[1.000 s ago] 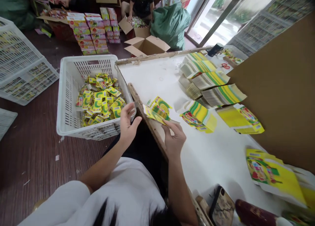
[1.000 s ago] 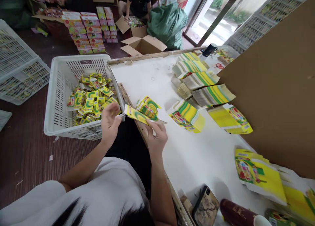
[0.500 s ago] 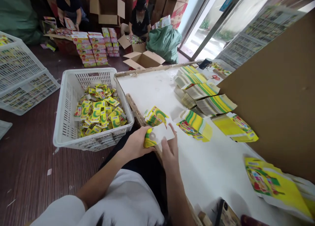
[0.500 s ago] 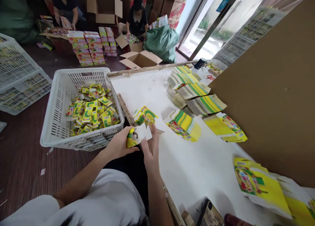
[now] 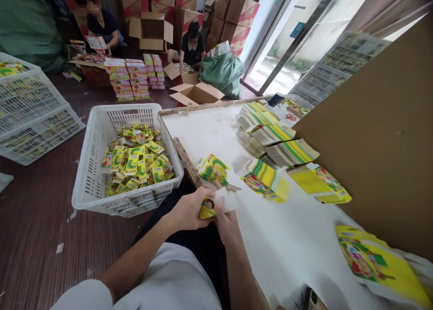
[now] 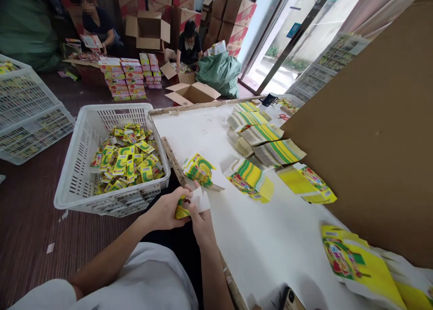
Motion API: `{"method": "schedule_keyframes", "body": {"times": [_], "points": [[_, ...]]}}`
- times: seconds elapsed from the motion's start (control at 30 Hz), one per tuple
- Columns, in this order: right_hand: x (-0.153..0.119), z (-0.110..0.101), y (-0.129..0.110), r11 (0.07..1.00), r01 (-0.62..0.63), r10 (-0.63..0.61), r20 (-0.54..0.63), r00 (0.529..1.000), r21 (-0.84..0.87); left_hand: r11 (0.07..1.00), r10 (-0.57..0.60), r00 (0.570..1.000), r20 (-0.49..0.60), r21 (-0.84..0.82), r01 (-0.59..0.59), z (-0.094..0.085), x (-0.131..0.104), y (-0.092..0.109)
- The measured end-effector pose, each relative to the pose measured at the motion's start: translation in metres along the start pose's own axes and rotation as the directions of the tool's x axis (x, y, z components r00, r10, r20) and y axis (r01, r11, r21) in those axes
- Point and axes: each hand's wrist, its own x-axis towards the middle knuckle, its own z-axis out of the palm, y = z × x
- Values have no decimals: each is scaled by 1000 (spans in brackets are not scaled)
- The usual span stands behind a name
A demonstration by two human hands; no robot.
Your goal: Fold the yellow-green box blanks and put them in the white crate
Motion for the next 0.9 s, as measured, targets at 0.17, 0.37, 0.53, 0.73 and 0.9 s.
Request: {"method": "schedule_keyframes", "body": {"times": [0.17,0.37,0.53,0.73,0.9], "points": [[-1,3,-11,882,225,-186,133,974,-414,1000,-22,999,-29,-12,22,5,2,-9],[9,-5,-1,971,61,-119,-247,962,-232,982,-4,856,-517,158,99,6,8,-14],[11,-4,-4,979,78,-99,-105,989,-186,515,-409,848,-336,-853,-90,4,15,1],[8,10,-11,933,277,-239,180,954,-230,190,-607,727,-320,-947,-258,4,20,18],[8,18,-11,981,139,-149,70,986,138,225,-641,681,-353,-935,-273,9,21,25]]}}
